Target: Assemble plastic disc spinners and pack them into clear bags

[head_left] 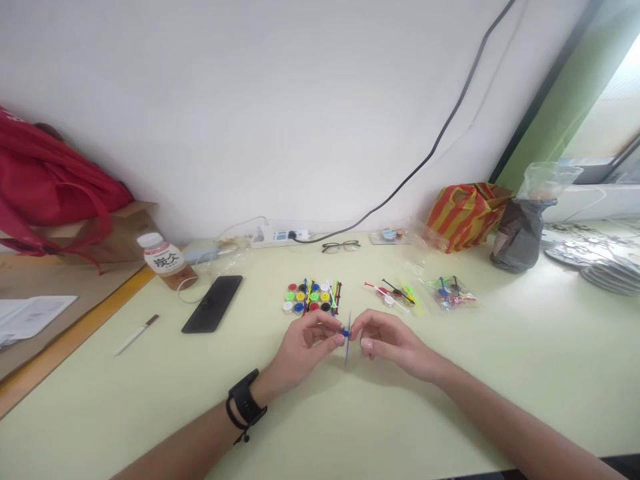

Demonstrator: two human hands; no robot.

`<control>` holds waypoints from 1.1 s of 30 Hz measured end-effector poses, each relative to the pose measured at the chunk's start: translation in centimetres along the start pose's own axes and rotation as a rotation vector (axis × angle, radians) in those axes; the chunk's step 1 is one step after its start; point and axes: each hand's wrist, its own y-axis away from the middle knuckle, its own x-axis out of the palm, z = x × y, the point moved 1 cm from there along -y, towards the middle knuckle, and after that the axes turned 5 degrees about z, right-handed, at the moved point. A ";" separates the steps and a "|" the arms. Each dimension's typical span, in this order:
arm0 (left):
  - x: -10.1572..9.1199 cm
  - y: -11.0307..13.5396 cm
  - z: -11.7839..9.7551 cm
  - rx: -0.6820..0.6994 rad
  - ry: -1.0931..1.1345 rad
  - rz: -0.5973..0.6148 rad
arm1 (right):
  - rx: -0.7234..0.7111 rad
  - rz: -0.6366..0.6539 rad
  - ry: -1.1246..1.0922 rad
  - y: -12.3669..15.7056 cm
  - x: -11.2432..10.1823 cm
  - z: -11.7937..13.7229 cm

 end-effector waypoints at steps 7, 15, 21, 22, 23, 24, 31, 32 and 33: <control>0.3 0.1 -0.2 -0.022 0.019 0.065 | 0.009 -0.047 0.274 -0.1 0.3 -0.3; 0.5 0.3 -0.5 -0.045 0.037 0.196 | -0.029 -0.187 0.546 -0.2 0.0 -1.2; 0.1 0.3 0.2 -0.005 -0.200 0.083 | 0.061 -0.294 0.845 -0.2 -2.0 -2.4; 0.0 0.3 0.2 0.007 -0.242 0.062 | 0.071 -0.332 0.908 -0.2 -2.5 -2.5; -0.1 0.4 0.2 0.017 -0.278 0.042 | 0.065 -0.376 0.962 -0.2 -3.1 -2.6; -0.1 0.4 0.1 0.026 -0.307 0.024 | 0.044 -0.425 1.007 -0.2 -3.7 -2.6; -0.1 0.4 -0.2 0.049 -0.418 0.007 | 0.053 -0.742 1.199 0.3 -7.7 -2.9; 0.0 0.4 -0.2 0.056 -0.424 0.012 | 0.098 -0.710 1.185 0.4 -7.9 -3.1; 0.0 0.4 -0.2 0.063 -0.429 0.017 | 0.139 -0.662 1.161 0.4 -7.9 -3.3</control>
